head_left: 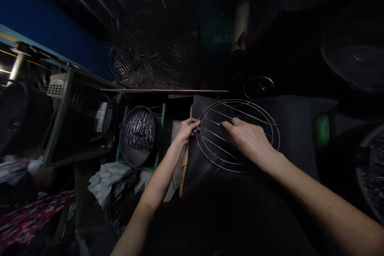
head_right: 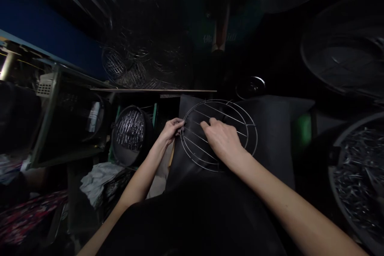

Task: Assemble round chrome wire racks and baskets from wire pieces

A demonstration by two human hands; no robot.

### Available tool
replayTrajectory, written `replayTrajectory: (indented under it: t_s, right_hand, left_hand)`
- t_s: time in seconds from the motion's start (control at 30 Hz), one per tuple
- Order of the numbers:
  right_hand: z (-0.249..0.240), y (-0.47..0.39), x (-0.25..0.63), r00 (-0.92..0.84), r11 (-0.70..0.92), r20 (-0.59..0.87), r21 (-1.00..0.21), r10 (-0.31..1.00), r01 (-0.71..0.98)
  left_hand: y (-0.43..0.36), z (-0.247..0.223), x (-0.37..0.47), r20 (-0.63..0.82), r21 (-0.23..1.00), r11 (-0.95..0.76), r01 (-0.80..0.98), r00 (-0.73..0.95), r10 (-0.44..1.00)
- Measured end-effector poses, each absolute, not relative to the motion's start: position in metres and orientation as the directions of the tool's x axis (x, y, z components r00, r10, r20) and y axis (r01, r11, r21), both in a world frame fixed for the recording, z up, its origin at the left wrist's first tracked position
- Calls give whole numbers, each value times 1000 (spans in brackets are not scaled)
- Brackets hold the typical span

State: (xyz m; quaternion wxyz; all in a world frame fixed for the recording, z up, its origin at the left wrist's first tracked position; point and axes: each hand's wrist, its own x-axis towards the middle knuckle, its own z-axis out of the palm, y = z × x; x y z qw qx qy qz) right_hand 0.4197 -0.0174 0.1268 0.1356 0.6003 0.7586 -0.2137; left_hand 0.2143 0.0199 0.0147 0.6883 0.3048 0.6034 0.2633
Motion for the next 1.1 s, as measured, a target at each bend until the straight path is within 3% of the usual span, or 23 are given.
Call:
replayTrajectory:
  t_s: [0.23, 0.73, 1.1]
  right_hand:
    - [139, -10, 411, -274, 239, -521, -135, 809, 962]
    - [152, -8, 397, -304, 291, -468, -103, 830, 951]
    - [150, -16, 404, -256, 227, -448, -119, 857, 967]
  left_hand:
    - [21, 6, 217, -662, 744, 667, 19, 154, 734]
    - [20, 7, 219, -662, 746, 665, 27, 137, 737]
    - [18, 18, 223, -627, 777, 629, 19, 116, 770]
